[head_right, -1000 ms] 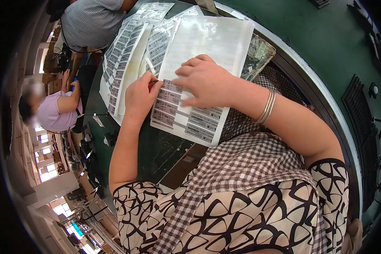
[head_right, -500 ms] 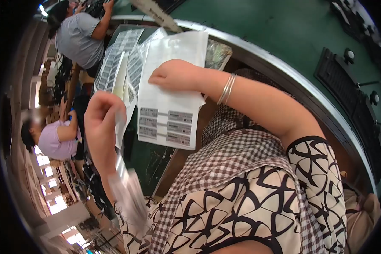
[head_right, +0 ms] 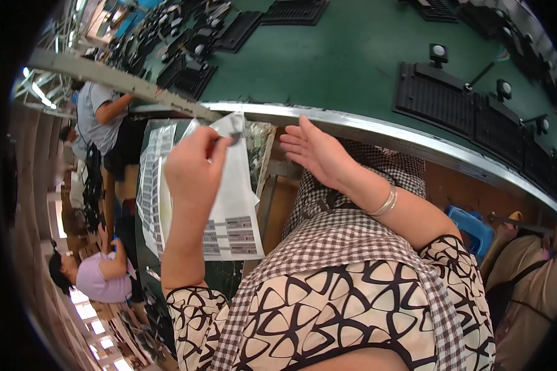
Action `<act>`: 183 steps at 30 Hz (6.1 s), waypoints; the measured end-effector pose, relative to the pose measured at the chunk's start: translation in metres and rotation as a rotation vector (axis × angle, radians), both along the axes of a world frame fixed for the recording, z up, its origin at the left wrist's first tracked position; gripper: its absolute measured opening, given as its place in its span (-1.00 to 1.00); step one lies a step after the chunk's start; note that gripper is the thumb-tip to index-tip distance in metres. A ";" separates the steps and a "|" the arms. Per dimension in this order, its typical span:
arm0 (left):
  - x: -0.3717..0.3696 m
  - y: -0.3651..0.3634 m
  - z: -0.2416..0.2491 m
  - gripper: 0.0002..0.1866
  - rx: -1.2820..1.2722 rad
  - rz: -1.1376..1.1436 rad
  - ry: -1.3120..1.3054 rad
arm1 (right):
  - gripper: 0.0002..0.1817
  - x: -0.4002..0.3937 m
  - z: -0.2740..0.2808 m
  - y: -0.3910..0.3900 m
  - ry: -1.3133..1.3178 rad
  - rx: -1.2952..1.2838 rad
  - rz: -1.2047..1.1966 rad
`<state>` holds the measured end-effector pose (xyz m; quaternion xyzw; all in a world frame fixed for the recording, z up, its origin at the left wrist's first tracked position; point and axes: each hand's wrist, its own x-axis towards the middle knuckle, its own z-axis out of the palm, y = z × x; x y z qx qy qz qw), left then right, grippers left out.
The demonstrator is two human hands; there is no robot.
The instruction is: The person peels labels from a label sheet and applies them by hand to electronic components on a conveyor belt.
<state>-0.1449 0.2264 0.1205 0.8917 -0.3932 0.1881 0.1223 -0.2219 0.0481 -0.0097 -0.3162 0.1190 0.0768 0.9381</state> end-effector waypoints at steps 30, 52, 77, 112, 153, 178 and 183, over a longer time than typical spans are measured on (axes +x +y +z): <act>-0.020 -0.034 -0.067 -0.81 -0.046 -0.153 0.500 | -0.23 -0.031 -0.003 -0.010 -0.067 0.182 -0.089; -0.014 -0.041 -0.078 -0.81 -0.064 -0.143 0.535 | -0.28 -0.031 0.001 -0.011 -0.013 0.133 -0.055; 0.005 -0.053 -0.081 -0.91 -0.619 -0.055 1.058 | -0.43 -0.056 -0.001 -0.077 -0.127 -0.346 -0.356; 0.091 -0.148 -0.064 -0.85 -0.764 -0.165 0.912 | -0.72 0.071 0.075 -0.234 0.110 -1.534 -0.493; 0.093 -0.252 -0.071 -0.83 -0.624 -0.252 0.573 | -0.71 0.050 0.045 -0.217 0.042 -0.931 -0.452; 0.107 -0.235 -0.104 -0.85 -0.407 -0.279 0.431 | -0.55 0.048 0.006 -0.224 -0.042 -0.821 -0.403; 0.111 -0.236 -0.107 -0.85 -0.407 -0.261 0.503 | -0.62 0.053 0.006 -0.228 0.013 -0.907 -0.380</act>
